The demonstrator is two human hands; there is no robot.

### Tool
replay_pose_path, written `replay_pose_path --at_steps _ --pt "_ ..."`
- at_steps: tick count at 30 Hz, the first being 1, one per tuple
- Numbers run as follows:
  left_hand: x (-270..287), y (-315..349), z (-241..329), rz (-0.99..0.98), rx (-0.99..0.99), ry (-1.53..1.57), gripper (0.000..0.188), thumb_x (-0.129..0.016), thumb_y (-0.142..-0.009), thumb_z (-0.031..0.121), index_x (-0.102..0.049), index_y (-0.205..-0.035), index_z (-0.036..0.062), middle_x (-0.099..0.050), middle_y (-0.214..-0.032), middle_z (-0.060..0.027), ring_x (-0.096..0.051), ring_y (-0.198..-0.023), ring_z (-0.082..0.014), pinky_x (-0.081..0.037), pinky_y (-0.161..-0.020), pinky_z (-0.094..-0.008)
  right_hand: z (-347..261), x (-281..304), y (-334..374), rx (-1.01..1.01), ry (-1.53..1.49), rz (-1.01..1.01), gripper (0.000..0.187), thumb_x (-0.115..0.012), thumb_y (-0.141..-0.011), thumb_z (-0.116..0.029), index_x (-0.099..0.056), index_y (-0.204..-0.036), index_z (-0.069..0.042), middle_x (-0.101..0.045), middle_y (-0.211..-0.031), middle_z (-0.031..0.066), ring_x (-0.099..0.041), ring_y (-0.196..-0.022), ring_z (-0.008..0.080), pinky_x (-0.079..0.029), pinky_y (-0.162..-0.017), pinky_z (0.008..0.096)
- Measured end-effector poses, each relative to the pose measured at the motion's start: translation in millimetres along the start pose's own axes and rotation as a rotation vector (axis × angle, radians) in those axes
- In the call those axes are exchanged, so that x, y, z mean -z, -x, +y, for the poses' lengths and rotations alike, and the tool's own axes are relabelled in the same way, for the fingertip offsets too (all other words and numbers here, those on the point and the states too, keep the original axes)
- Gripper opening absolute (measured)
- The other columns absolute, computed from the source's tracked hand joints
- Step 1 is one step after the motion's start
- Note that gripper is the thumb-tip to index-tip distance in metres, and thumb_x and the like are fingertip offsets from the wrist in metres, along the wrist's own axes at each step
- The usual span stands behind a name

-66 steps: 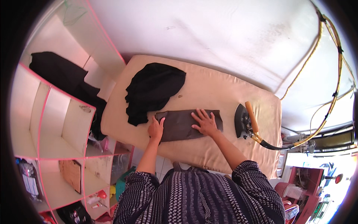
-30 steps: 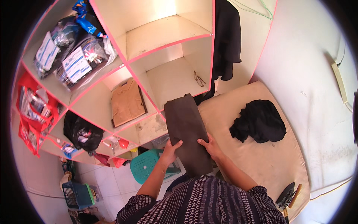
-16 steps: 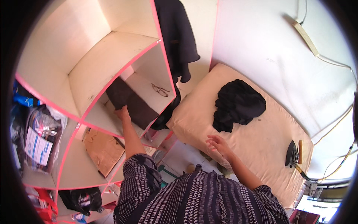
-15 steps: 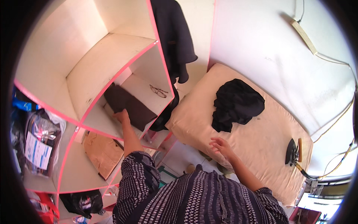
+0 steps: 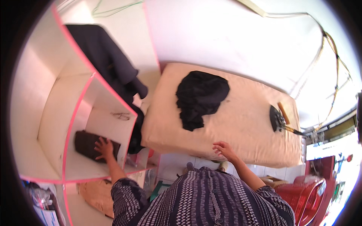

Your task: The person takes items from a basket, irons a bag and a t-shirt on an ironing board, folds them, and places the folded t-shirt onto a shelf.

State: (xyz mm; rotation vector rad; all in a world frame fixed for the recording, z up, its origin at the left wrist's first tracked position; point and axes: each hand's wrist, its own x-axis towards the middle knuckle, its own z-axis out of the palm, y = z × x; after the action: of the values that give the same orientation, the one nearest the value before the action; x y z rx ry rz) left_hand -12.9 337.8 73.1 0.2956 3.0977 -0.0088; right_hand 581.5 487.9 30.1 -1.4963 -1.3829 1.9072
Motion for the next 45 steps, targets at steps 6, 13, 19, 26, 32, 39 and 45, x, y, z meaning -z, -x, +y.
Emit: replay_pose_path --at_steps 6,13,19,26,32,39,45 --pt "46 73 86 0.511 -0.517 0.551 0.031 -0.054 -0.086 0.01 -0.054 -0.117 0.0054 -0.055 -0.121 -0.0159 -0.052 -0.114 -0.0321 -0.037 -0.097 -0.0507 -12 82 -27 0.287 0.094 0.298 0.022 -0.053 -0.092 -0.012 -0.062 -0.11 -0.004 -0.067 -0.091 0.0048 -0.062 -0.07 0.0106 -0.049 -0.058 0.0246" --pt "20 300 304 0.026 -1.443 0.782 0.045 -0.063 -0.081 0.006 -0.05 -0.124 0.0042 -0.051 -0.129 -0.0132 -0.045 -0.123 -0.0306 -0.036 -0.102 -0.0397 -47 259 -47 0.667 0.862 1.026 0.032 -0.059 -0.078 -0.002 -0.062 -0.109 -0.01 -0.059 -0.106 0.0099 -0.058 -0.089 0.0271 -0.049 -0.073 0.0378" --pt "13 343 399 -0.161 -1.013 0.06 0.026 -0.064 -0.086 0.023 -0.062 -0.109 0.0099 -0.062 -0.115 -0.0143 -0.055 -0.115 -0.0309 -0.022 -0.107 -0.0637 -42 395 -6 0.142 1.24 1.102 0.062 -0.058 -0.082 -0.008 -0.038 -0.139 -0.018 -0.041 -0.136 0.0109 -0.041 -0.123 0.0303 -0.036 -0.095 0.0495" --pt "99 474 412 0.031 -1.25 0.617 0.032 -0.047 -0.096 0.033 -0.057 -0.082 0.0055 -0.063 -0.076 -0.0212 -0.061 -0.073 -0.0431 -0.047 -0.061 -0.0519 -21 432 -13 0.377 1.239 1.151 0.061 -0.061 -0.079 -0.005 -0.044 -0.135 -0.022 -0.046 -0.13 0.0113 -0.044 -0.12 0.0313 -0.039 -0.091 0.0486" --pt "71 613 339 -0.933 -1.421 0.663 0.025 -0.058 -0.09 0.018 -0.061 -0.109 0.0011 -0.068 -0.09 -0.0163 -0.067 -0.082 -0.026 -0.052 -0.075 -0.0357 -55 398 -19 0.739 0.677 0.903 0.035 -0.06 -0.08 -0.006 -0.06 -0.115 -0.012 -0.057 -0.111 0.0146 -0.055 -0.102 0.0311 -0.045 -0.083 0.0397" --pt "4 483 404 -0.342 -1.086 0.668 0.039 -0.062 -0.087 0.027 -0.058 -0.117 0.003 -0.066 -0.098 -0.016 -0.064 -0.092 -0.0304 -0.05 -0.083 -0.038 -19 315 0 0.341 0.615 0.447 0.05 -0.07 -0.081 -0.026 -0.052 -0.122 -0.005 -0.055 -0.104 0.0173 -0.058 -0.099 0.0341 -0.049 -0.082 0.0412" --pt "-50 460 433 -0.481 -0.705 0.363 0.066 -0.065 -0.085 0.039 -0.044 -0.131 -0.0026 -0.055 -0.122 -0.0214 -0.054 -0.111 -0.0389 -0.042 -0.098 -0.0434 18 297 -12 0.148 0.719 0.897 0.081 -0.072 -0.078 -0.041 -0.029 -0.136 -0.004 -0.053 -0.113 0.0227 -0.054 -0.104 0.0451 -0.046 -0.09 0.0466"
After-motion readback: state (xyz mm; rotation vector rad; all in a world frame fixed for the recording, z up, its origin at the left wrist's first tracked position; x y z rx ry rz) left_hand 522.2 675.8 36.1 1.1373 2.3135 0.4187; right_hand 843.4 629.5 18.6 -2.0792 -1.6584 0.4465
